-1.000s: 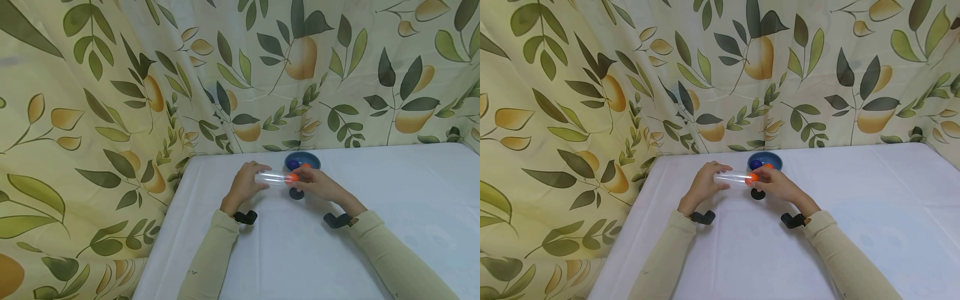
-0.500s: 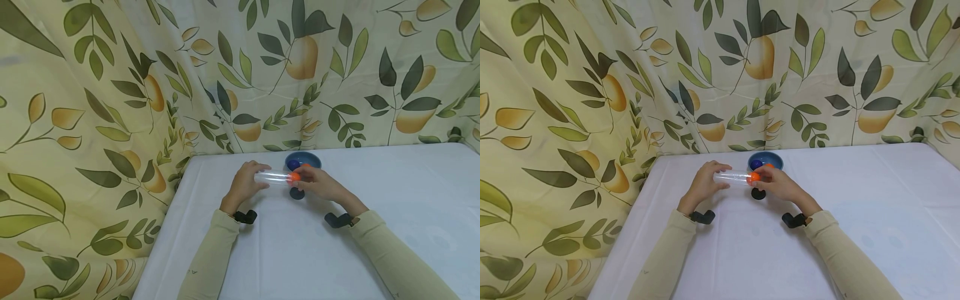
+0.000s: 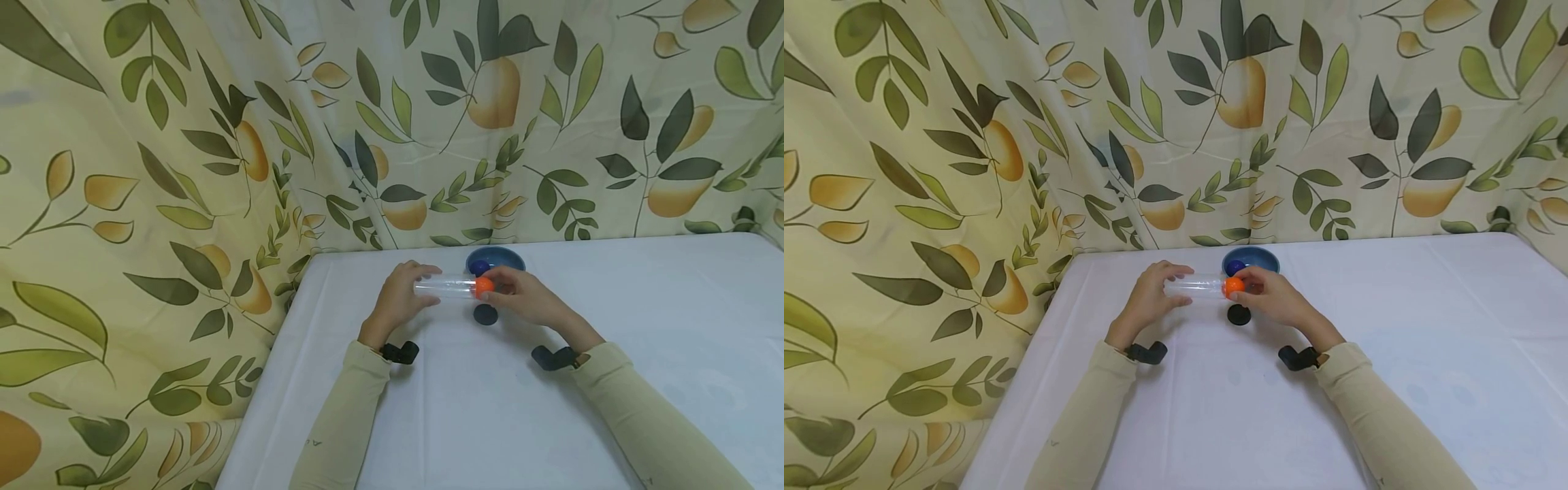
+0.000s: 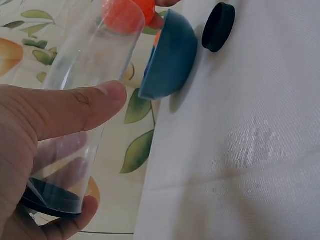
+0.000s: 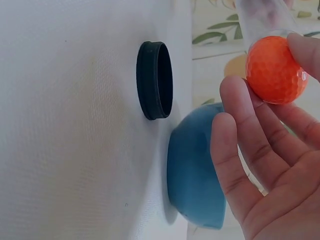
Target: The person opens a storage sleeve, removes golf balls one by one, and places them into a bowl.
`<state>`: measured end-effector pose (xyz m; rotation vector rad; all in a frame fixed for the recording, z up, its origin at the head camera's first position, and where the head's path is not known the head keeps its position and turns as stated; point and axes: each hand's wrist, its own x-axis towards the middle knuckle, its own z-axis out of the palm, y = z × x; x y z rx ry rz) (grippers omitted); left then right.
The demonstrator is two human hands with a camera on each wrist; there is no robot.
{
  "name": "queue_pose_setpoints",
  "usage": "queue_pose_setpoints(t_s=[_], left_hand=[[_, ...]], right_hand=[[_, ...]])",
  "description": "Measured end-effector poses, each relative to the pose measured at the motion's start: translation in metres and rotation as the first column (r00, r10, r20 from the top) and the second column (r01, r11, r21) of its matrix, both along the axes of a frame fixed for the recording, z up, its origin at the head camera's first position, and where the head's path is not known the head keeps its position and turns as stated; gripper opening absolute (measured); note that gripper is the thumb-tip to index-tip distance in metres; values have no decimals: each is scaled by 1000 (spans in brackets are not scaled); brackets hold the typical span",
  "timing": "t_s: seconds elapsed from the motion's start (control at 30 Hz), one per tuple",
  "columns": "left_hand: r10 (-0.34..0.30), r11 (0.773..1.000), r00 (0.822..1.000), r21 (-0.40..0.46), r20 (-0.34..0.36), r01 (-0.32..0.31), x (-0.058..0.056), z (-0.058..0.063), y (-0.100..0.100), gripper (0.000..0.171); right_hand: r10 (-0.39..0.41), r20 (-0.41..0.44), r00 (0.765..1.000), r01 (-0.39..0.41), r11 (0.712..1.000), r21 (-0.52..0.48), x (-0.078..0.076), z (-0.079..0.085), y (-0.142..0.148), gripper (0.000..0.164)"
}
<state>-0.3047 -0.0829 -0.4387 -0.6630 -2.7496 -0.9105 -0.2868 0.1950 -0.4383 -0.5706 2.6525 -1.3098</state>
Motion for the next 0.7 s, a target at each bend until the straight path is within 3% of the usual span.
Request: queue_pose_setpoints(t_s=[0.7], left_hand=[[-1,1000,1000,22,7,1,0,0,-1,51]], right_hand=[[-17,-30,999,17,1000,2,2,7,7,47]])
